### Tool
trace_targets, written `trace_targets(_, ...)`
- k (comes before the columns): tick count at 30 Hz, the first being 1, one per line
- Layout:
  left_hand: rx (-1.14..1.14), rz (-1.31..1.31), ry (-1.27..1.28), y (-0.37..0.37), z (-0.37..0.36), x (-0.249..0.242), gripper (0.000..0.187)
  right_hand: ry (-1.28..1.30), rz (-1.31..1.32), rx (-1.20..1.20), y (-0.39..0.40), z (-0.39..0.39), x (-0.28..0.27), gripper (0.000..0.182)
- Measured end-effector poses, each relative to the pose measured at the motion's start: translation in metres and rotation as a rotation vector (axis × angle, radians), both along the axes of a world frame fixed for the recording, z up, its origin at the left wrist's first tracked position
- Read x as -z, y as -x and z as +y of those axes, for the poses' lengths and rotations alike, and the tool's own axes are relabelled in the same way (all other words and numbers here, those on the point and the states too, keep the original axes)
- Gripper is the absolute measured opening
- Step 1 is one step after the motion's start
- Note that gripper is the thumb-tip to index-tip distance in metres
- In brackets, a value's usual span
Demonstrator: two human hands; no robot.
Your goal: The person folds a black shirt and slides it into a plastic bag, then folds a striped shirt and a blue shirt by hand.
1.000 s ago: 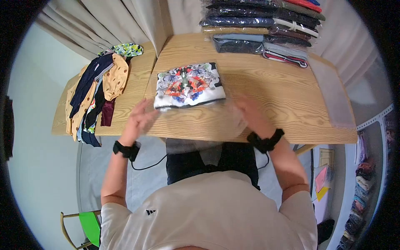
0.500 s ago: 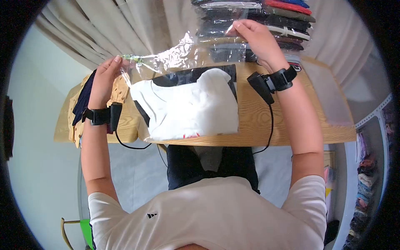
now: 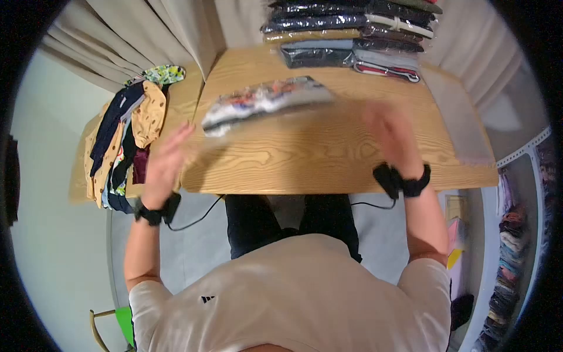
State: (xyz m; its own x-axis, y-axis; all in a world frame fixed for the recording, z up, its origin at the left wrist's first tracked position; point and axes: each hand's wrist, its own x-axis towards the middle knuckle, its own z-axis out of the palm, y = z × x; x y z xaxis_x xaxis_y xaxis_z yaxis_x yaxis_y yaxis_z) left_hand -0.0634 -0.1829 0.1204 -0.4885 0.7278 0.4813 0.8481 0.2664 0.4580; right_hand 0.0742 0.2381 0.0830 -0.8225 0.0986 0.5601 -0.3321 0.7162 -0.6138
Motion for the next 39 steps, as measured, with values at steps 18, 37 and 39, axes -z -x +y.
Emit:
trace_targets(18,0.121,0.386,0.270,-0.019,-0.009,0.124,0.047,-0.567,-0.378,-0.253,-0.031,-0.044,0.066,0.050)
trace_targets(37,-0.498,-0.768,-0.235,0.000,0.025,0.128,0.041,0.452,-0.397,0.234,0.012,-0.056,0.093,0.040)
trace_targets(39,-0.517,-0.876,-0.284,-0.001,0.033,0.119,0.043,0.470,-0.345,0.265,0.016,-0.062,0.094,0.042)
